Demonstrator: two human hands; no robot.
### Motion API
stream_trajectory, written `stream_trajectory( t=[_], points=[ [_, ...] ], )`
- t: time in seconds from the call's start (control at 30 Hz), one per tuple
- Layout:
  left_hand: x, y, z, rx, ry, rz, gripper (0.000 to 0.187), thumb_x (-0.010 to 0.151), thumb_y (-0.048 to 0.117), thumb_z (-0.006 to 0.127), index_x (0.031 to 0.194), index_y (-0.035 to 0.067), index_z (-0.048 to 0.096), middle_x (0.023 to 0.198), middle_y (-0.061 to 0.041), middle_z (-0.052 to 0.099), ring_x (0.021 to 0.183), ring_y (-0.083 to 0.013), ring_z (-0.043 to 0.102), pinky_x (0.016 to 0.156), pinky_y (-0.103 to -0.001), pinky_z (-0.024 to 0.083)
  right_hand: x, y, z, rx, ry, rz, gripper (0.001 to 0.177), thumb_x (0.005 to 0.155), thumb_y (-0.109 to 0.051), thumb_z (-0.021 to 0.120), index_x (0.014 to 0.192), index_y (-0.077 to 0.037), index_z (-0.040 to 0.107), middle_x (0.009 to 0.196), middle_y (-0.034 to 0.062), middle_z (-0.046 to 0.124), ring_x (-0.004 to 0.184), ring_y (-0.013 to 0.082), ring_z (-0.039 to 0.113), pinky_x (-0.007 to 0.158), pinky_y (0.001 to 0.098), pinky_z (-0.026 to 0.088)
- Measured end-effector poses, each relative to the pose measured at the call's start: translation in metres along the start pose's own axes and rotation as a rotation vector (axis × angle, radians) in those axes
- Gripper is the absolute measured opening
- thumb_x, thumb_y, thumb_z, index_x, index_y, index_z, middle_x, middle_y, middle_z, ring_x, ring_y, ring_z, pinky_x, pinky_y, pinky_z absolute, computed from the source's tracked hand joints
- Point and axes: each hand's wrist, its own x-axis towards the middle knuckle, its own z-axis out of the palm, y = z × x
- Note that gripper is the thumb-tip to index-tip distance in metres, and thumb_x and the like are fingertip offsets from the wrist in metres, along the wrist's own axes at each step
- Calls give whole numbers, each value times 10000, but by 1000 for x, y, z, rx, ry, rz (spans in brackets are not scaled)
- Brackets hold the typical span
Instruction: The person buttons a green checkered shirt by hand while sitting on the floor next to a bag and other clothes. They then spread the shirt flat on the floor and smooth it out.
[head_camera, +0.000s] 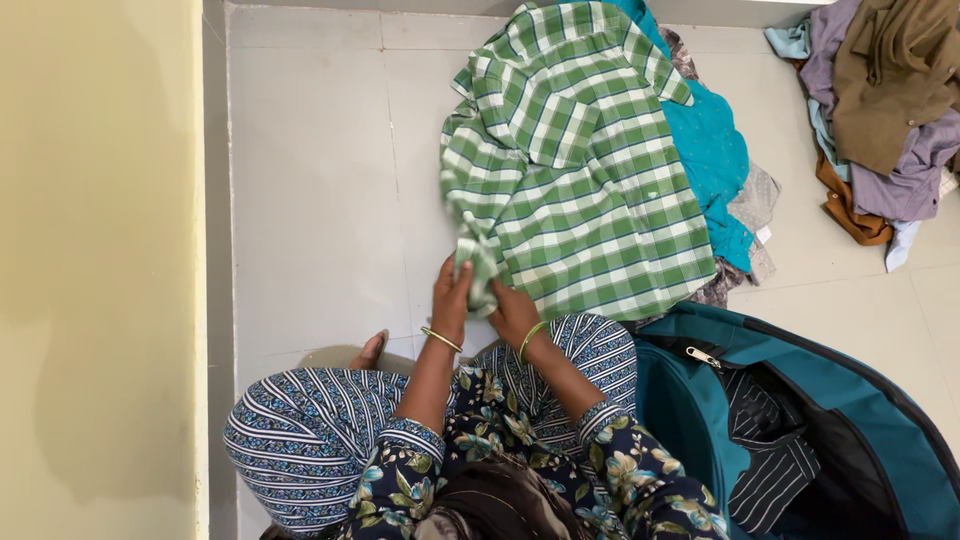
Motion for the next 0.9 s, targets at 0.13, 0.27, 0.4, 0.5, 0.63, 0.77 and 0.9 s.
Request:
stream_trajectory(
  t=[0.13,0.27,0.4,0.5,0.63,0.77,0.9],
  points=[
    [-14,17,17,7,-217,82,883,958,428,644,1634,142,154,1568,-91,395,1403,-208,422,1137,-357,373,34,-7,-22,109,194,-43,385,929,-105,601,1300,-2,604,1031,302,710,961,453,691,835,489,538],
    [-21,7,30,68,-273,200,992,845,349,751,1596,137,139,1559,-130,357,1429,-289,389,1146,-407,370,71,-48,-65,442,277,-242,343,947,-74,599,1277,16,622,1108,219,738,1019,328,719,902,379,545],
    [-9,-14,56,353,-268,362,894,864,374,751,1534,69,244,1508,-168,416,1389,-307,440,1141,-413,377,100,-103,-87,531,255,-302,365,974,-57,568,1331,20,596,1182,165,734,1089,260,692,979,341,515],
    [14,-19,82,467,-14,185,837,876,424,745,1480,22,327,1459,-198,474,1344,-318,494,1123,-418,404,107,-148,-81,525,248,-403,375,981,-67,575,1343,28,588,1199,159,727,1098,235,685,1002,324,510],
    [51,-11,117,594,303,-51,798,891,489,738,1407,-41,438,1394,-237,552,1284,-333,567,1098,-425,439,107,-206,-91,671,88,-312,357,1019,-117,571,1347,20,601,1195,133,738,1082,202,671,975,309,523],
    [68,-29,112,701,316,11,729,897,521,724,1312,-60,575,1295,-253,652,1208,-352,647,1053,-438,490,126,-240,-121,1075,161,-167,448,1005,-127,595,1421,24,524,1326,185,602,1175,221,592,992,344,509],
    [92,-54,47,918,313,375,538,821,389,755,1198,8,705,1088,-234,754,1025,-413,701,900,-483,548,163,-214,-234,332,626,-423,435,1037,-109,561,1454,10,519,1377,198,581,1270,301,569,1126,383,471]
  ],
)
